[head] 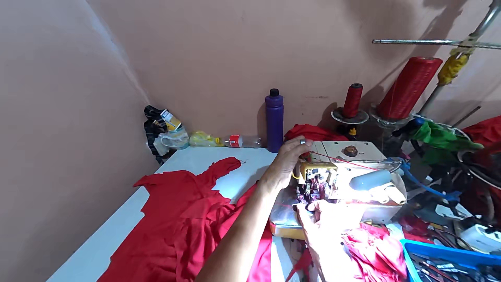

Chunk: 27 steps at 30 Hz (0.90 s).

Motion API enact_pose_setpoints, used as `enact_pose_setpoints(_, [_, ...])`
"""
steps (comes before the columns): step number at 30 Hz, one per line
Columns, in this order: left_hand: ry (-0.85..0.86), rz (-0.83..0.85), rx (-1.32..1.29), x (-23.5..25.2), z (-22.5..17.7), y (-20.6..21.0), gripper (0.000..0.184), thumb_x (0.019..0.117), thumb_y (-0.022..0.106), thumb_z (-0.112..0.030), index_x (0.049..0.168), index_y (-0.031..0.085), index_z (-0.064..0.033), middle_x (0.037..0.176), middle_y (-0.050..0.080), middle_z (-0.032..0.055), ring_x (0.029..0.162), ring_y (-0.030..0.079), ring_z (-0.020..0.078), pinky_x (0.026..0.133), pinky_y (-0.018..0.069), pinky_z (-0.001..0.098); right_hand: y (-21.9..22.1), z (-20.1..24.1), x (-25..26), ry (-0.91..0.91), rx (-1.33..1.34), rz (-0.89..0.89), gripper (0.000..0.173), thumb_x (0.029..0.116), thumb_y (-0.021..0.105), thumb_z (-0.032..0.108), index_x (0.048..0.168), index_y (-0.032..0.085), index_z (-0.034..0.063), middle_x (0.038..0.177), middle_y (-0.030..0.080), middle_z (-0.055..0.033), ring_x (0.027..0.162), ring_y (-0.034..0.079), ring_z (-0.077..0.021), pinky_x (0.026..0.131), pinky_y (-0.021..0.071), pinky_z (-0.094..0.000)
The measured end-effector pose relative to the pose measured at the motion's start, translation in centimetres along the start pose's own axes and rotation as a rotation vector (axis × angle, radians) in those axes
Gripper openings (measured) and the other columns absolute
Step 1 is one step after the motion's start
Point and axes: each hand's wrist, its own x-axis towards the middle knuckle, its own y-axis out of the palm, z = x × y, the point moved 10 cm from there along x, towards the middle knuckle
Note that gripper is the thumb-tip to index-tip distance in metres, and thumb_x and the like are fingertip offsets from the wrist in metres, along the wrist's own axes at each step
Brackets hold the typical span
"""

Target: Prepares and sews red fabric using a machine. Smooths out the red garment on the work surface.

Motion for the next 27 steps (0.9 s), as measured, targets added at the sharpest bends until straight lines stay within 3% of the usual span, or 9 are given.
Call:
enact_pose_setpoints(2, [0.041,-0.100,0.013,-0.4,-0.7,0.4,0.021,0.1060,0.047,-0.017,0.116,0.064,-0.0097,0.103,0.061,0.0008,0.078,0.055,0.0057,0.065,0.0461,0.0227,0.0,0.1,-0.1,-0.033,0.015,0.002,0.029,0.0853,0.068,0.033,0.084,0.066,0.0041,0.069,0.058,-0.0035,0.060,0.053,-0.0140,0.058,0.0446,-0.0324])
enact_pose_setpoints(6, [0.242,-0.075,0.414,-1.1,-3.2,0.3,0.024,0.1059,0.047,-0.017,0.116,0.067,-0.0056,0.136,0.055,0.0095,0.116,0.055,0.0217,0.091,0.0481,0.0455,-0.2,0.5,-0.3,-0.109,-0.001,-0.037,0.024,0.0930,0.059,0.023,0.089,0.067,0.0014,0.071,0.062,-0.0053,0.059,0.058,-0.0132,0.055,0.0482,-0.0298])
enact_pose_setpoints(10, [0.214,-0.085,0.655,-3.0,-2.1,-2.0,0.047,0.1081,0.043,-0.040,0.143,0.060,-0.0131,0.157,0.045,0.0082,0.151,0.029,0.0350,0.111,0.0140,0.0776,-1.2,1.8,-1.2,-0.132,-0.139,-0.006,0.031,0.0995,0.055,0.021,0.109,0.071,-0.0045,0.100,0.073,-0.0197,0.090,0.072,-0.0320,0.078,0.0575,-0.0452])
enact_pose_setpoints(13, [0.083,-0.201,0.585,-6.1,0.5,-7.3,0.054,0.1085,0.035,-0.045,0.153,0.047,-0.0177,0.159,0.042,0.0087,0.147,0.036,0.0314,0.115,0.0298,0.0638,-3.5,2.7,-4.4,-0.133,-0.085,-0.043,0.032,0.0984,0.055,0.021,0.107,0.071,-0.0055,0.103,0.071,-0.0208,0.096,0.069,-0.0290,0.086,0.0546,-0.0399])
enact_pose_setpoints(15, [0.055,-0.341,0.587,-8.2,2.3,-11.4,0.040,0.1090,0.042,-0.027,0.136,0.062,-0.0048,0.141,0.057,0.0176,0.131,0.053,0.0318,0.109,0.0428,0.0533,-3.5,3.5,-7.1,-0.182,-0.032,0.014,0.025,0.0957,0.059,0.016,0.091,0.075,-0.0024,0.085,0.072,-0.0140,0.081,0.070,-0.0207,0.077,0.0568,-0.0318])
enact_pose_setpoints(17, [-0.006,-0.393,0.697,-9.9,4.5,-14.1,0.030,0.1053,0.052,-0.015,0.122,0.069,0.0027,0.124,0.065,0.0227,0.118,0.062,0.0330,0.101,0.0490,0.0482,-0.7,3.4,-9.3,-0.142,0.041,0.265,0.023,0.0965,0.060,0.014,0.094,0.076,-0.0032,0.082,0.072,-0.0136,0.076,0.070,-0.0210,0.074,0.0564,-0.0333])
enact_pose_setpoints(22, [-0.403,-0.246,1.029,-11.2,9.5,-14.2,0.065,0.1008,0.060,-0.043,0.146,0.051,0.0022,0.145,0.050,0.0300,0.138,0.045,0.0471,0.110,0.0316,0.0677,6.6,2.5,-11.3,0.046,-0.108,0.693,0.047,0.0996,0.058,0.041,0.112,0.072,-0.0027,0.100,0.072,-0.0192,0.097,0.070,-0.0365,0.084,0.0535,-0.0538])
enact_pose_setpoints(24, [-0.531,-0.201,1.105,-10.7,11.3,-14.0,0.069,0.1005,0.060,-0.046,0.149,0.048,0.0012,0.147,0.050,0.0281,0.140,0.043,0.0453,0.111,0.0288,0.0680,7.6,2.6,-11.1,0.071,-0.090,0.727,0.035,0.0980,0.062,0.029,0.108,0.071,-0.0039,0.100,0.071,-0.0210,0.099,0.069,-0.0387,0.086,0.0515,-0.0560])
enact_pose_setpoints(27, [-0.454,-0.262,0.977,-10.0,11.7,-14.7,0.040,0.0996,0.065,-0.030,0.129,0.067,-0.0022,0.131,0.065,0.0227,0.130,0.056,0.0393,0.108,0.0327,0.0667,6.1,3.2,-11.2,0.037,0.171,0.598,0.021,0.0909,0.064,0.013,0.097,0.072,-0.0054,0.084,0.071,-0.0166,0.081,0.071,-0.0291,0.076,0.0555,-0.0472])
